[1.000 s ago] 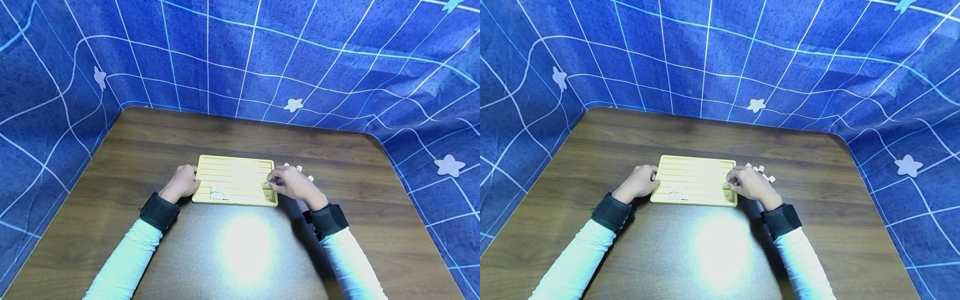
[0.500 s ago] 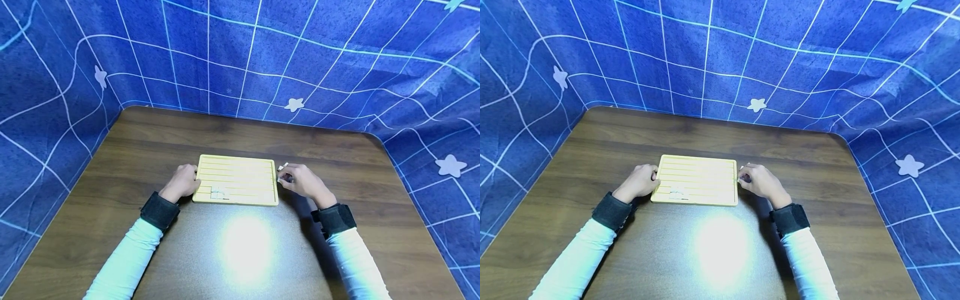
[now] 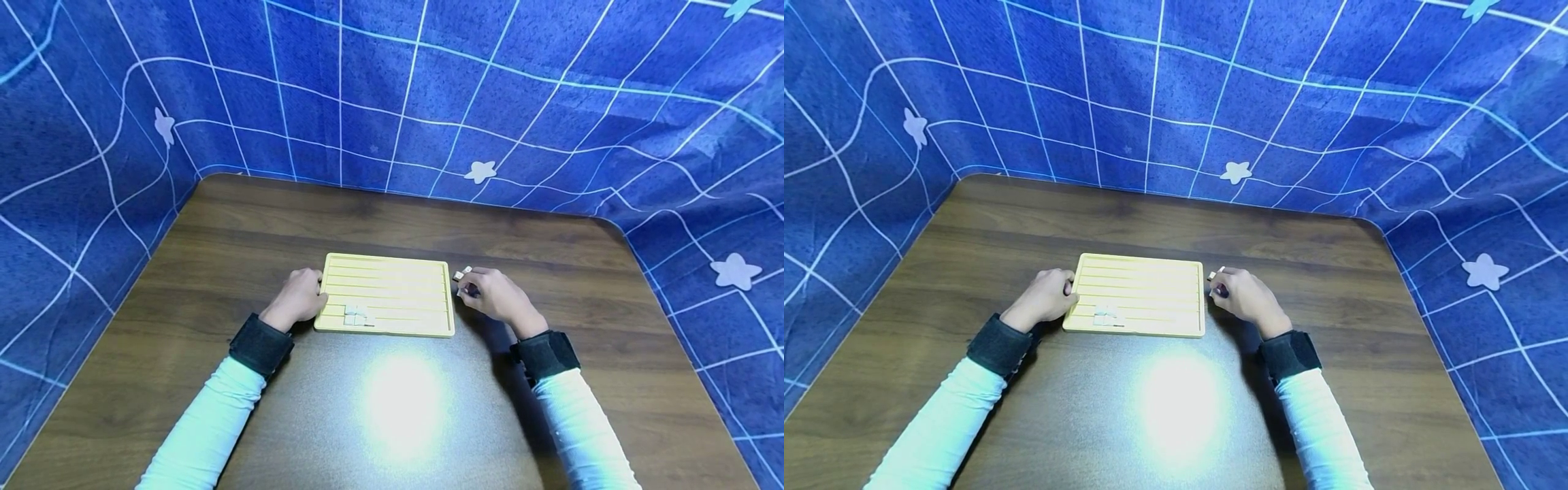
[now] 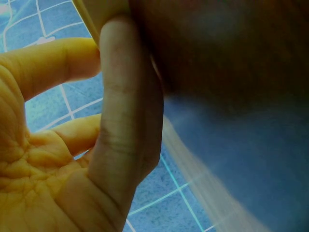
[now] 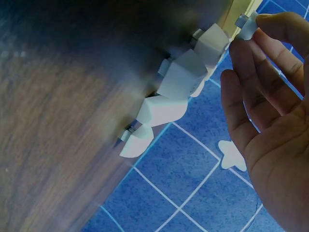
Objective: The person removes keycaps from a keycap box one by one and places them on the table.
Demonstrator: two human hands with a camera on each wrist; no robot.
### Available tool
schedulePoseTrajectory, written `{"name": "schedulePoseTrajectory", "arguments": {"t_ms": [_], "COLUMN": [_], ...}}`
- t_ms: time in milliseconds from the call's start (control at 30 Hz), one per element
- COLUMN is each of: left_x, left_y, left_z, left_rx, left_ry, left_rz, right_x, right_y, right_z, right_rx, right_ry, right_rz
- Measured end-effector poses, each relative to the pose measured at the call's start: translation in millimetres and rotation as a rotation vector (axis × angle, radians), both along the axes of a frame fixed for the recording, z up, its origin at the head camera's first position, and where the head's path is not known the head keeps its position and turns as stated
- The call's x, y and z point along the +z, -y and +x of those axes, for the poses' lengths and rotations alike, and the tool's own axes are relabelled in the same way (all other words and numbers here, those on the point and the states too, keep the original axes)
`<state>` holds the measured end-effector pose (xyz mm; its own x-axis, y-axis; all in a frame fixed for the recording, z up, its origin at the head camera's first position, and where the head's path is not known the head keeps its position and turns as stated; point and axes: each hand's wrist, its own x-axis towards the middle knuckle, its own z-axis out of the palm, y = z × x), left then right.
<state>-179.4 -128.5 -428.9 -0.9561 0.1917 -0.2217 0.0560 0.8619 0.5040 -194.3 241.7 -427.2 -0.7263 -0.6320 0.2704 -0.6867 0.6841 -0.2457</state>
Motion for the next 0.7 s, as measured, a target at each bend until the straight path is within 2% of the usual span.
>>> {"name": "schedulePoseTrajectory", "arguments": {"t_ms": [200,433,700], "left_x": [-0.3,2.1,2.1], "left_y": [-0.2,0.1,0.1], "left_z": [0.6,1.9,1.6], "left_rx": [0.003,0.005,0.009], "left_ry": [-0.002,0.005,0.016], "left_rz": [0.000,0.001,-0.011], "right_x": [-5.8,-7.6,-7.0], "right_y": [-0.7,-0.2,1.7], "right_z": [-0.7,-0.1,1.1], "right_rx": [-0.022,-0.044,-0.052], "right_ry": [0.006,0.018,0.011], "right_rz": [0.015,0.063,0.065]}}
